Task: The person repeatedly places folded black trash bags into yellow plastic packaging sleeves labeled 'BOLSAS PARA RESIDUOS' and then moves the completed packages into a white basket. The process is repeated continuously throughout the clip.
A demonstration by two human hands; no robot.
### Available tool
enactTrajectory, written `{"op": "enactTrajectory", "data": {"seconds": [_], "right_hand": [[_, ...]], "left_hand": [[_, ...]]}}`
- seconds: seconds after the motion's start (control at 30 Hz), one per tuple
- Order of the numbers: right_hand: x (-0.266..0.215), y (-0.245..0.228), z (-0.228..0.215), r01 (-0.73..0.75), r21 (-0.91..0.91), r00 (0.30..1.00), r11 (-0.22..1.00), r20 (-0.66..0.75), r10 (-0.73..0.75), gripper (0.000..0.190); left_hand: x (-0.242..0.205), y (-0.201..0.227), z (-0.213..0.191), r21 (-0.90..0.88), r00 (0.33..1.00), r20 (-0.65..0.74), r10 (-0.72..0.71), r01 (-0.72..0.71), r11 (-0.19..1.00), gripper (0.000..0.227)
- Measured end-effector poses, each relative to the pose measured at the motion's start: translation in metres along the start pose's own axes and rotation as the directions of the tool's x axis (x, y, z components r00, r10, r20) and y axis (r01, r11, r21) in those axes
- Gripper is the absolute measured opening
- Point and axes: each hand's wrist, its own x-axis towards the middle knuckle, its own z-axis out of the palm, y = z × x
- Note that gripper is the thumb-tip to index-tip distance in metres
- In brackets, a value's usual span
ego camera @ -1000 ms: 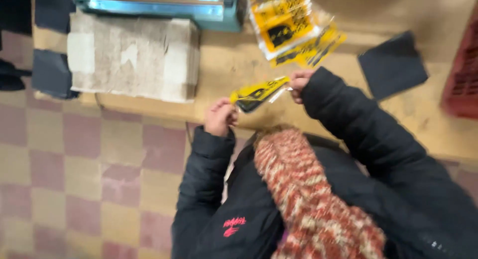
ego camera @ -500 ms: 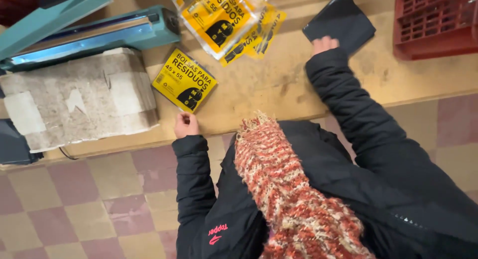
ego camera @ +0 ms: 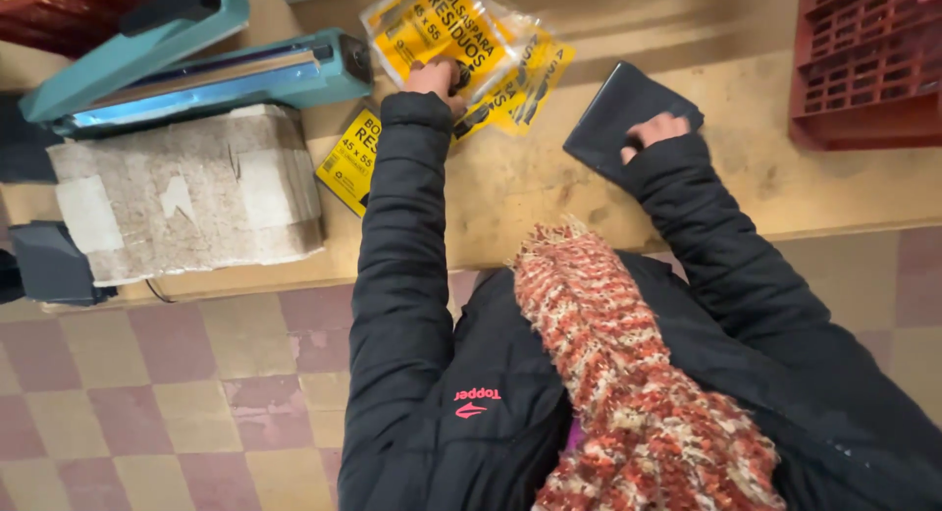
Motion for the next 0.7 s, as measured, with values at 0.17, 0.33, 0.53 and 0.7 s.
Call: {"op": "enactTrajectory", "data": {"seconds": [0.17,0.33,0.53,0.7], "right_hand": [[0.026,0.019,-0.024,-0.185,-0.051,0.982,0.981,-0.039,0.183,0.078],[0.064,0.046,-0.011,-0.336,-0.079,0.934,0.939,0.097,0.343,0.110],[0.070,0.052,-0.006,-0.396,-0.182,0.802,0.900,0.410,0.435,0.099],[0.066,0.061,0.002,-0.515,-0.105,0.766,0.851,0.388,0.512,0.087]], "left_hand": [[0.024,-0.033,0.028,0.019,0.976,0.186,-0.114,0.113,0.993,0.021],[0.035,-0.056,0.036,0.053,0.992,0.092,-0.090,0.085,0.995,0.018],[-0.005,0.019,-0.048,-0.090,0.956,-0.288,0.050,-0.079,0.993,0.009],[-0.053,0.089,-0.008,-0.261,0.976,-0.198,0.095,-0.146,0.954,0.010]]}}
